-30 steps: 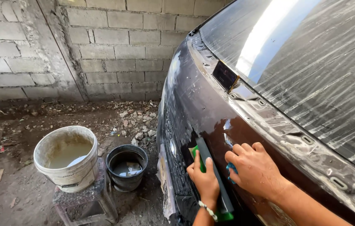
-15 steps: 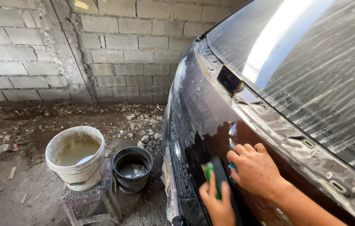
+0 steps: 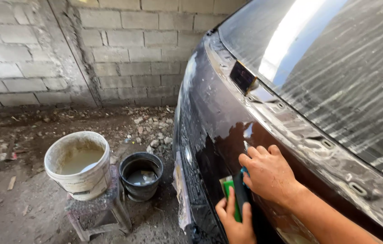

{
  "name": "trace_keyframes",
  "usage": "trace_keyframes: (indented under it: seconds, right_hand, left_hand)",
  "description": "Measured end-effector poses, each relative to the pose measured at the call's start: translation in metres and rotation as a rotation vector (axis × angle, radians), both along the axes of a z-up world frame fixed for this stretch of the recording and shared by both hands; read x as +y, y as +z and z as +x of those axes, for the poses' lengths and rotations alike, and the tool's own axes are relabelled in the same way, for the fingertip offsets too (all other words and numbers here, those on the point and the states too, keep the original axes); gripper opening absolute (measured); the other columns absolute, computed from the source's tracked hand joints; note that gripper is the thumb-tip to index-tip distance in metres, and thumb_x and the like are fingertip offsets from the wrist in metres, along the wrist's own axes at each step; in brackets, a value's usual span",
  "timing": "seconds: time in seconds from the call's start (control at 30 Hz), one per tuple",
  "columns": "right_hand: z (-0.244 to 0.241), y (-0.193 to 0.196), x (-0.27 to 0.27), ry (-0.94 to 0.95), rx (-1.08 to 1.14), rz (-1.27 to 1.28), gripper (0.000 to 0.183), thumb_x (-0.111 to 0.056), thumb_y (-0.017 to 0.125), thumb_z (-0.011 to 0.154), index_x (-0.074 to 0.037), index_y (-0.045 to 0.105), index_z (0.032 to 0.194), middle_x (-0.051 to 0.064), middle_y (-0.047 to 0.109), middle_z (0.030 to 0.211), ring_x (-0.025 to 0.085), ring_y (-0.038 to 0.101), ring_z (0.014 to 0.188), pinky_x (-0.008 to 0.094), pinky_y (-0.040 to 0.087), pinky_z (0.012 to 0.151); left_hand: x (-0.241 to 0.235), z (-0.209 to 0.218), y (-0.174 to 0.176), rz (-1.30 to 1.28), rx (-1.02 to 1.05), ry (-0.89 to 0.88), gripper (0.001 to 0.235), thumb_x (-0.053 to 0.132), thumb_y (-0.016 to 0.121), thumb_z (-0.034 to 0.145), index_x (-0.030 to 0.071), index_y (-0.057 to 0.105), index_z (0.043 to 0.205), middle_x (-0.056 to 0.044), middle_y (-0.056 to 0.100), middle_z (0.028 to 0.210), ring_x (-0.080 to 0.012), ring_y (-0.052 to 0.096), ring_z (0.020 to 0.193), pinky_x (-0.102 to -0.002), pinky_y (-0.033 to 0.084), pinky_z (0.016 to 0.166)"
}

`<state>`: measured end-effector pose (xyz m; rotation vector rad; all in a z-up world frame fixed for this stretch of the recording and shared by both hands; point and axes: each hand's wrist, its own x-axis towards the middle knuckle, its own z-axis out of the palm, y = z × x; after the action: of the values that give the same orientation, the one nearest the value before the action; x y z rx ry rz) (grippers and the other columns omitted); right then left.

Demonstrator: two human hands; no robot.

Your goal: The recorder is wet-sanding the hood of a vehicle to prepare it for painting or detailing.

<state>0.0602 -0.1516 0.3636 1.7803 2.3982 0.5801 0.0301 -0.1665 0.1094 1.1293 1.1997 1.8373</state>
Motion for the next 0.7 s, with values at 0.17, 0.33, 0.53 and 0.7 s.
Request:
trace_keyframes:
  seconds: [0.17,0.33,0.53,0.7]
  right_hand:
    - [0.003,-0.002,-0.001,0.028,0.013,0.034,0.031,-0.029,0.075,0.074,-0.016,0.066,0.100,0.005,0.062,0.098,0.026,0.061,0.097,0.045,0.041,0.085]
    - [0.000,-0.001,0.004,0.047,-0.006,0.038,0.030,-0.029,0.075,0.074,-0.016,0.066,0.100,0.006,0.062,0.098,0.026,0.061,0.097,0.045,0.041,0.085]
    - [0.003,-0.003,-0.006,0.045,-0.013,0.030,0.029,-0.029,0.075,0.075,-0.016,0.065,0.099,0.006,0.062,0.097,0.026,0.061,0.097,0.046,0.041,0.085]
    - [0.002,0.000,0.001,0.051,-0.008,0.039,0.029,-0.029,0.075,0.075,-0.016,0.065,0.098,0.005,0.062,0.099,0.026,0.060,0.097,0.045,0.041,0.085]
  left_hand:
    - [0.063,-0.024,0.037,-0.154,-0.025,-0.062,0.056,0.029,0.069,0.094,0.014,0.058,0.146,-0.014,0.050,0.120,-0.0279,0.052,0.111,-0.038,0.043,0.102]
    - [0.029,-0.012,0.020,-0.108,-0.026,-0.012,0.057,0.029,0.069,0.094,0.013,0.058,0.147,-0.012,0.051,0.120,-0.0265,0.054,0.112,-0.037,0.043,0.103]
    - [0.075,-0.022,0.027,-0.122,-0.037,-0.068,0.057,0.031,0.069,0.094,0.012,0.058,0.146,-0.013,0.050,0.116,-0.0263,0.053,0.107,-0.036,0.044,0.098]
    - [0.088,-0.023,0.023,-0.250,-0.010,-0.007,0.056,0.033,0.067,0.095,0.014,0.058,0.147,-0.013,0.051,0.114,-0.0274,0.053,0.105,-0.035,0.044,0.099]
